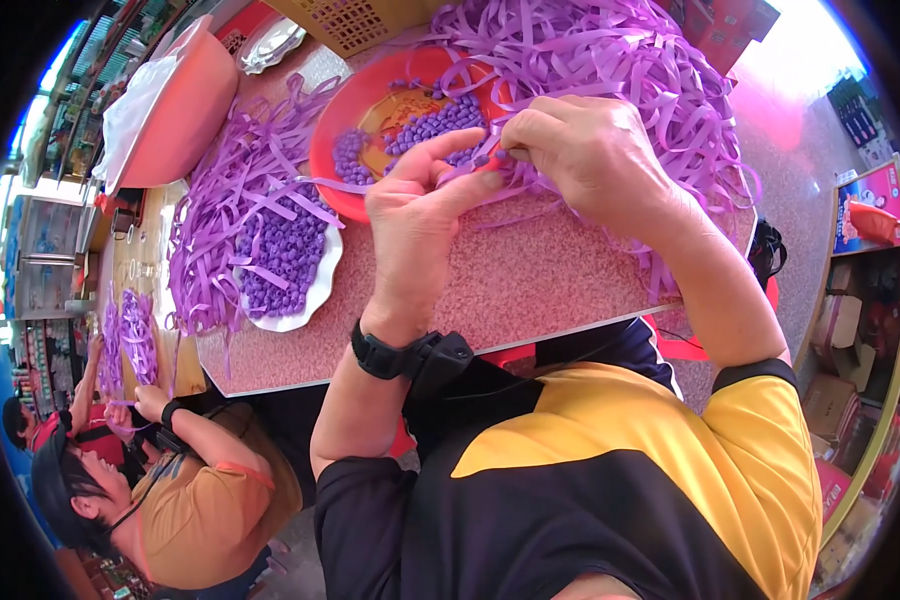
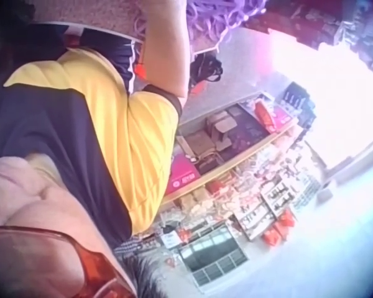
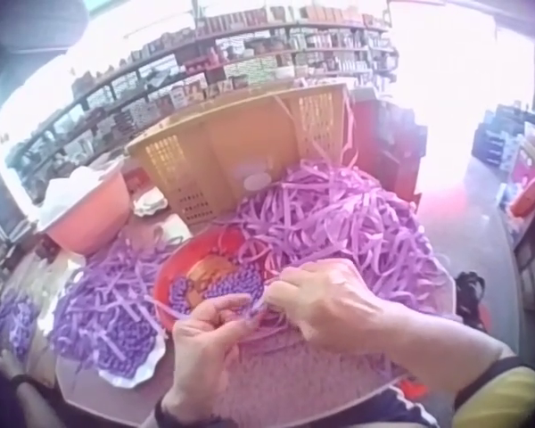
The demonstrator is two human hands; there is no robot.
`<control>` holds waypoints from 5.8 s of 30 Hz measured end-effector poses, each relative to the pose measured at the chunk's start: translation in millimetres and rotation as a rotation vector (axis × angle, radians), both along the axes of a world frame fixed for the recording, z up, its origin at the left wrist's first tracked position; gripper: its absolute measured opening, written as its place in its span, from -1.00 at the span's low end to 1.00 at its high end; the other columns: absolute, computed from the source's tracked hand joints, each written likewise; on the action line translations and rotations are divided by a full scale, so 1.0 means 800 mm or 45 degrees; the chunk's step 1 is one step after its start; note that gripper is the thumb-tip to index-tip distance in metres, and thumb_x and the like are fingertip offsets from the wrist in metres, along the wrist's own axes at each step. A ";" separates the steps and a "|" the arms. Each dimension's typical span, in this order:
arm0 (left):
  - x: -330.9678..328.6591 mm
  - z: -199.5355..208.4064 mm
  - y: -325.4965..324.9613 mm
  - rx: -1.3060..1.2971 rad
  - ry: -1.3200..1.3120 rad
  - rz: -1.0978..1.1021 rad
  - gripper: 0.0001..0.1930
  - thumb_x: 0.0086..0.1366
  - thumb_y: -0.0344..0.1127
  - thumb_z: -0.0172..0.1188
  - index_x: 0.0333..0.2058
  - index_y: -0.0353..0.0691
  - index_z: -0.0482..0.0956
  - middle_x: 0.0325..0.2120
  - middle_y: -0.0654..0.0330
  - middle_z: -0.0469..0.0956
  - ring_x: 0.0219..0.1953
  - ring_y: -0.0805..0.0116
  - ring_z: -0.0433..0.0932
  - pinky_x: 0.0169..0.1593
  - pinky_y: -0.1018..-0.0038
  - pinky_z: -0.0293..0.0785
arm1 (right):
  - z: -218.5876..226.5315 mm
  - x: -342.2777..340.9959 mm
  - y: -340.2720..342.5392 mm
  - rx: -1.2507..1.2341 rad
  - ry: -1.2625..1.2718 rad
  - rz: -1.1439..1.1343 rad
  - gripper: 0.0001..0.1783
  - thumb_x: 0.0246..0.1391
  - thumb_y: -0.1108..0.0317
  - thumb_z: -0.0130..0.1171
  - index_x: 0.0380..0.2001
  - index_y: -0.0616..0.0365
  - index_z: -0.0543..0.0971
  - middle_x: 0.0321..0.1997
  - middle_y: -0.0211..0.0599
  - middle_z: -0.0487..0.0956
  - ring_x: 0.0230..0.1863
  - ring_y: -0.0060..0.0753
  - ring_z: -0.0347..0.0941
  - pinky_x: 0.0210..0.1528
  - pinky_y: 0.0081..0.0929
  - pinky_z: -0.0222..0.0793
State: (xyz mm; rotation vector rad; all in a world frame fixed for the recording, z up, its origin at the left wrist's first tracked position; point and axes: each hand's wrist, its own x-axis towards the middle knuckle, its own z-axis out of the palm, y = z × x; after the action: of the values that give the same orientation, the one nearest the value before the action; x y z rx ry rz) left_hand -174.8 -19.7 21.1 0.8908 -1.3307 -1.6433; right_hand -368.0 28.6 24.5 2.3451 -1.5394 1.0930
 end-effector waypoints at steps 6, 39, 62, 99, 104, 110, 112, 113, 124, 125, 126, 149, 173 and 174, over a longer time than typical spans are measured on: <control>-0.006 0.001 0.011 -0.065 -0.018 -0.059 -0.69 0.06 -0.60 0.41 -0.17 -0.30 0.68 -0.41 0.36 0.60 -0.44 0.67 0.46 -0.33 0.72 0.39 | 0.004 0.007 0.003 0.057 -0.031 0.011 -0.85 -0.05 0.49 0.25 -0.34 0.14 0.55 -0.43 -0.21 0.58 -0.37 -0.09 0.56 -0.35 -0.25 0.44; 0.080 0.130 -0.040 0.014 0.310 -0.524 -0.72 0.32 -0.23 0.24 -0.20 -0.37 0.62 -0.49 0.22 0.57 -0.47 0.42 0.53 -0.41 0.53 0.41 | 0.019 -0.021 -0.012 0.708 -1.609 0.468 -0.89 0.21 0.47 0.07 -0.24 0.20 0.56 -0.29 -0.27 0.56 -0.53 -0.65 0.36 -0.53 -0.74 0.18; 0.195 0.080 -0.153 -0.914 -1.144 0.005 -0.82 0.07 -0.46 0.33 -0.30 -0.29 0.72 -0.39 0.15 0.67 -0.31 0.45 0.62 -0.19 0.51 0.51 | -0.006 -0.034 -0.014 0.376 -0.820 0.035 -0.82 0.14 0.61 0.13 -0.18 0.28 0.61 -0.34 -0.51 0.50 -0.39 -0.71 0.31 -0.29 -0.75 0.25; 0.043 0.023 -0.042 -0.224 -0.180 -0.121 -0.86 0.20 -0.49 0.23 -0.28 -0.45 0.60 -0.51 0.24 0.53 -0.58 0.58 0.40 -0.52 0.67 0.27 | -0.006 0.000 -0.004 0.251 -0.537 0.177 -0.79 0.04 0.65 0.18 -0.23 0.23 0.62 -0.31 -0.19 0.61 -0.29 -0.27 0.59 -0.23 -0.45 0.46; 0.033 0.009 -0.024 -0.031 0.145 -0.115 -0.85 0.19 -0.52 0.25 -0.24 -0.41 0.59 -0.48 0.21 0.56 -0.55 0.56 0.43 -0.50 0.63 0.34 | 0.001 0.008 0.000 0.322 -0.574 0.210 -0.79 0.03 0.66 0.18 -0.24 0.25 0.62 -0.32 -0.19 0.61 -0.28 -0.29 0.58 -0.20 -0.47 0.47; 0.013 0.005 -0.010 0.135 0.412 -0.081 -0.86 0.22 -0.52 0.22 -0.23 -0.41 0.58 -0.47 0.18 0.57 -0.54 0.52 0.47 -0.51 0.61 0.36 | -0.004 0.015 0.002 0.250 -0.682 0.212 -0.82 0.04 0.64 0.19 -0.25 0.26 0.61 -0.34 -0.19 0.60 -0.30 -0.29 0.58 -0.21 -0.46 0.47; 0.010 0.004 -0.008 0.080 0.369 -0.063 -0.86 0.22 -0.52 0.23 -0.24 -0.41 0.58 -0.48 0.19 0.57 -0.55 0.53 0.46 -0.51 0.62 0.35 | -0.004 0.012 0.001 0.196 -0.721 0.196 -0.83 0.05 0.63 0.20 -0.25 0.26 0.61 -0.34 -0.19 0.59 -0.30 -0.29 0.58 -0.21 -0.46 0.47; 0.010 0.004 -0.006 0.027 0.324 -0.040 -0.87 0.22 -0.52 0.23 -0.25 -0.41 0.59 -0.48 0.21 0.57 -0.57 0.55 0.45 -0.51 0.63 0.34 | -0.004 0.011 0.000 0.163 -0.693 0.183 -0.84 0.06 0.61 0.20 -0.25 0.25 0.61 -0.34 -0.19 0.60 -0.30 -0.28 0.58 -0.22 -0.45 0.47; 0.012 -0.004 -0.007 -0.432 -0.102 0.040 -0.90 0.21 -0.52 0.30 -0.28 -0.34 0.63 -0.48 0.34 0.55 -0.52 0.67 0.43 -0.46 0.72 0.32 | 0.006 0.007 0.007 0.242 -0.329 0.105 -0.78 0.01 0.63 0.19 -0.24 0.19 0.64 -0.32 -0.18 0.62 -0.31 -0.13 0.59 -0.26 -0.40 0.48; 0.012 -0.003 -0.006 -0.438 -0.115 0.034 -0.90 0.21 -0.51 0.31 -0.28 -0.34 0.63 -0.47 0.34 0.56 -0.52 0.67 0.44 -0.45 0.72 0.33 | 0.004 0.008 0.006 0.234 -0.325 0.104 -0.77 0.00 0.63 0.18 -0.25 0.18 0.64 -0.31 -0.19 0.63 -0.31 -0.12 0.59 -0.25 -0.40 0.49; 0.012 -0.002 -0.005 -0.438 -0.116 0.042 -0.90 0.21 -0.51 0.31 -0.28 -0.34 0.63 -0.47 0.34 0.56 -0.52 0.67 0.44 -0.45 0.72 0.33 | 0.003 0.009 0.005 0.226 -0.322 0.105 -0.77 0.00 0.63 0.18 -0.25 0.18 0.64 -0.31 -0.19 0.63 -0.31 -0.12 0.59 -0.25 -0.39 0.49; 0.015 -0.009 0.006 -0.286 0.172 -0.010 -0.82 0.22 -0.55 0.30 -0.19 -0.39 0.60 -0.41 0.20 0.62 -0.49 0.53 0.53 -0.43 0.63 0.40 | -0.001 0.016 0.003 0.595 -0.961 0.307 -0.82 0.08 0.70 0.13 -0.27 0.29 0.63 -0.33 -0.44 0.59 -0.30 -0.70 0.42 -0.19 -0.68 0.37; 0.202 -0.012 -0.036 -1.394 -1.472 0.345 -0.90 0.00 -0.43 0.33 -0.44 -0.21 0.66 -0.44 0.14 0.50 -0.26 0.10 0.52 -0.20 0.22 0.44 | -0.011 0.019 0.002 0.497 -0.829 0.346 -0.90 0.19 0.45 0.22 -0.25 0.22 0.62 -0.43 -0.62 0.50 -0.46 -0.79 0.31 -0.42 -0.75 0.20; 0.201 -0.013 -0.038 -1.397 -1.467 0.349 -0.90 0.00 -0.43 0.33 -0.44 -0.21 0.66 -0.44 0.14 0.50 -0.26 0.10 0.52 -0.20 0.22 0.44 | -0.013 0.018 0.001 0.525 -0.834 0.333 -0.91 0.19 0.44 0.22 -0.25 0.22 0.62 -0.44 -0.63 0.50 -0.46 -0.80 0.30 -0.41 -0.76 0.20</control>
State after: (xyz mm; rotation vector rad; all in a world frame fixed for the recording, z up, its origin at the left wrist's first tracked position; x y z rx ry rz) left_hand -14.2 -50.3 10.4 1.2002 -2.3084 0.1100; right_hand -353.8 29.1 14.1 2.6680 -1.8272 1.9186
